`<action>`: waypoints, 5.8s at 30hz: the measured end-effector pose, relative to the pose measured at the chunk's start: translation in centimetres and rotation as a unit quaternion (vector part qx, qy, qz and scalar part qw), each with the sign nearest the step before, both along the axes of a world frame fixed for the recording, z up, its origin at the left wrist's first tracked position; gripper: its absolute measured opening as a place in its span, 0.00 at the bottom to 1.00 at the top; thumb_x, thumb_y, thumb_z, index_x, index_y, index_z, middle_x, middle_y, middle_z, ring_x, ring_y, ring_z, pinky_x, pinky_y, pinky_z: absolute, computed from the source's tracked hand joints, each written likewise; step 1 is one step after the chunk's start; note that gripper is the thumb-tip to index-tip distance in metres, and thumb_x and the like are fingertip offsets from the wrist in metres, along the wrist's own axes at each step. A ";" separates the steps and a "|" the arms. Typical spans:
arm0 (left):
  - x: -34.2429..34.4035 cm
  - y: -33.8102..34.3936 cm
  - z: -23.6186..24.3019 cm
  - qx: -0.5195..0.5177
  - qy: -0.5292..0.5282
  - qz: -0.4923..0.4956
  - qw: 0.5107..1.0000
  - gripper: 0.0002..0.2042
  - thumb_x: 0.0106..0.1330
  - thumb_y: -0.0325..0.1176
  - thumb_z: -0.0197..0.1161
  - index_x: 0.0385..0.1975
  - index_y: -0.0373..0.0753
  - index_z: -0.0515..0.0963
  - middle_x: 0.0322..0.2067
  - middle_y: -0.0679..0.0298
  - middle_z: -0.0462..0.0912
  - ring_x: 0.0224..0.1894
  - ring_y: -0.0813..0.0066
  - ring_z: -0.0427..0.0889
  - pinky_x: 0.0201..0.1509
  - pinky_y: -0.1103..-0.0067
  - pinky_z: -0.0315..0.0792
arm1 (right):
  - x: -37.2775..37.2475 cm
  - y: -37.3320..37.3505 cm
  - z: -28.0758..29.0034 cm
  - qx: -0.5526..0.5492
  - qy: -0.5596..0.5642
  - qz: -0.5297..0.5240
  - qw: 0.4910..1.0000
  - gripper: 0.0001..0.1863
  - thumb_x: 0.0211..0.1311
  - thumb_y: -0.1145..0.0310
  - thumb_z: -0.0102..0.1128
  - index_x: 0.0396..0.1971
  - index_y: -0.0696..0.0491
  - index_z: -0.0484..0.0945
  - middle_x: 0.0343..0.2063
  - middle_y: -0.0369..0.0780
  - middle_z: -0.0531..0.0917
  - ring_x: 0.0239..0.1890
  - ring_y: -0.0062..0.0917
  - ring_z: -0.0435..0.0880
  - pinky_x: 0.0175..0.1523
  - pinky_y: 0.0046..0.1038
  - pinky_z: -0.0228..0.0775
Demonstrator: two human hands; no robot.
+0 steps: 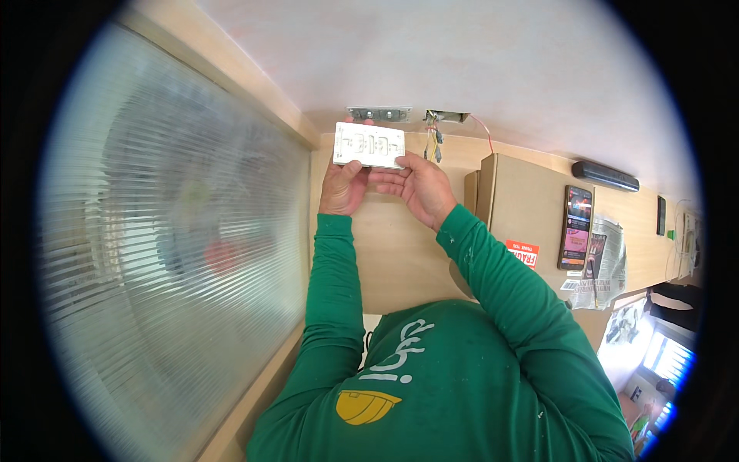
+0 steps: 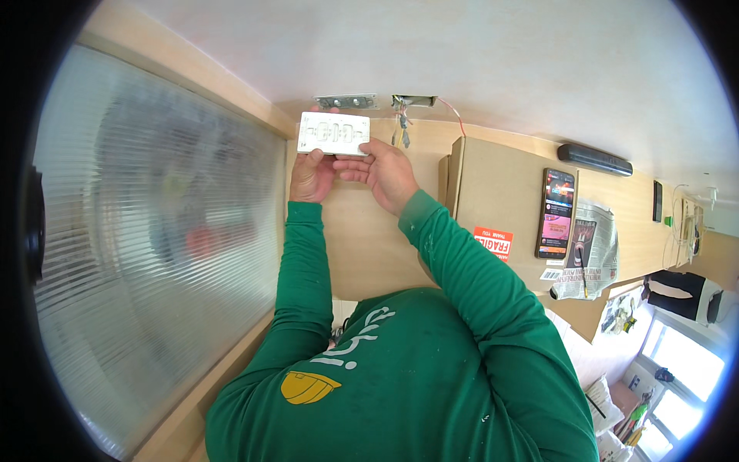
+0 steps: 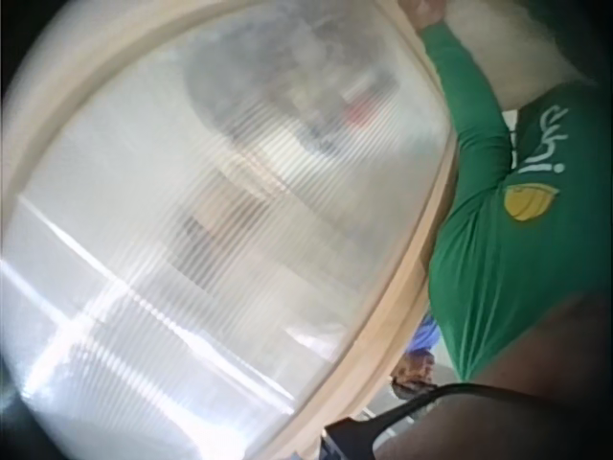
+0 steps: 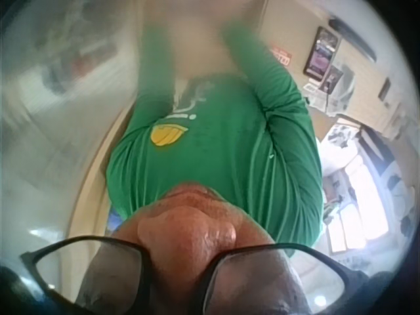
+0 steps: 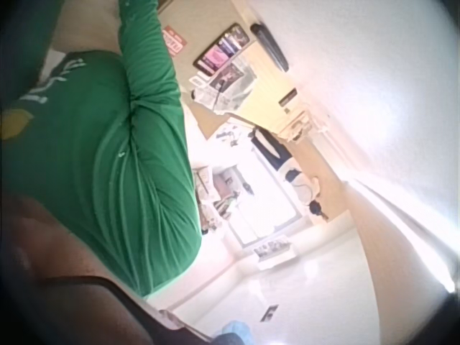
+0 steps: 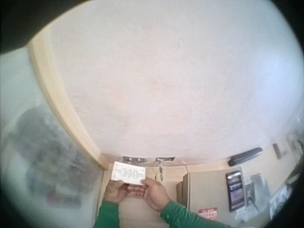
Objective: The person installs a white light fixture onto a ceiling bracket, aligning and securing it with both hands. They then move to a table, open a small container, and use a putty knife to scrape and mix a dark substance on a black palette.
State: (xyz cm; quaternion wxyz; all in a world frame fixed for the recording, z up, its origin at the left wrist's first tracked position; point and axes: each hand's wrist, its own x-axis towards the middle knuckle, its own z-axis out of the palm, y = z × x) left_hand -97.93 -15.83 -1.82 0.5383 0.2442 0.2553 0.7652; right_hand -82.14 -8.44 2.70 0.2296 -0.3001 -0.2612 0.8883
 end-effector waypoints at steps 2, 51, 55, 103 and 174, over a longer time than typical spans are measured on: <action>-0.4 0.0 -0.1 0.003 0.006 -0.012 1.000 0.42 0.64 0.32 0.71 0.77 0.45 0.55 0.75 0.58 0.62 0.73 0.63 0.65 0.77 0.63 0.60 | 0.1 0.1 -0.1 -0.004 0.002 0.001 1.000 0.22 0.75 0.67 0.40 0.59 0.65 0.71 0.49 0.51 0.83 0.50 0.36 0.85 0.53 0.36 0.80; 2.8 5.2 3.6 -0.280 0.048 0.170 0.944 0.17 0.74 0.45 0.64 0.42 0.33 0.76 0.30 0.63 0.83 0.23 0.79 0.81 0.22 0.82 0.76 | -3.6 1.7 -1.0 0.054 -0.059 -0.099 0.992 0.16 0.78 0.64 0.53 0.53 0.60 0.75 0.49 0.44 0.84 0.46 0.29 0.85 0.52 0.31 0.80; 2.4 5.4 2.2 -0.258 0.018 0.162 0.952 0.17 0.77 0.44 0.60 0.48 0.34 0.76 0.37 0.62 0.84 0.33 0.79 0.82 0.32 0.83 0.78 | -3.9 2.2 -0.6 0.068 -0.118 -0.092 0.986 0.14 0.77 0.64 0.54 0.49 0.60 0.78 0.45 0.43 0.85 0.43 0.27 0.86 0.48 0.29 0.82; 0.6 3.1 1.1 -0.402 0.450 0.239 0.761 0.29 0.66 0.48 0.73 0.51 0.26 0.73 0.44 0.52 0.82 0.44 0.65 0.85 0.51 0.73 0.80 | -5.0 3.9 -3.7 0.330 -0.338 -0.101 0.876 0.19 0.71 0.59 0.65 0.35 0.65 0.83 0.24 0.44 0.87 0.22 0.25 0.85 0.30 0.29 0.77; -0.6 4.9 0.1 -0.272 0.522 0.373 0.717 0.21 0.60 0.24 0.76 0.50 0.28 0.75 0.38 0.59 0.82 0.38 0.75 0.83 0.41 0.78 0.79 | -5.8 3.9 -1.3 0.066 -0.156 -0.101 0.980 0.49 0.66 0.47 0.68 0.60 0.80 0.60 0.57 0.59 0.74 0.59 0.44 0.79 0.58 0.37 0.82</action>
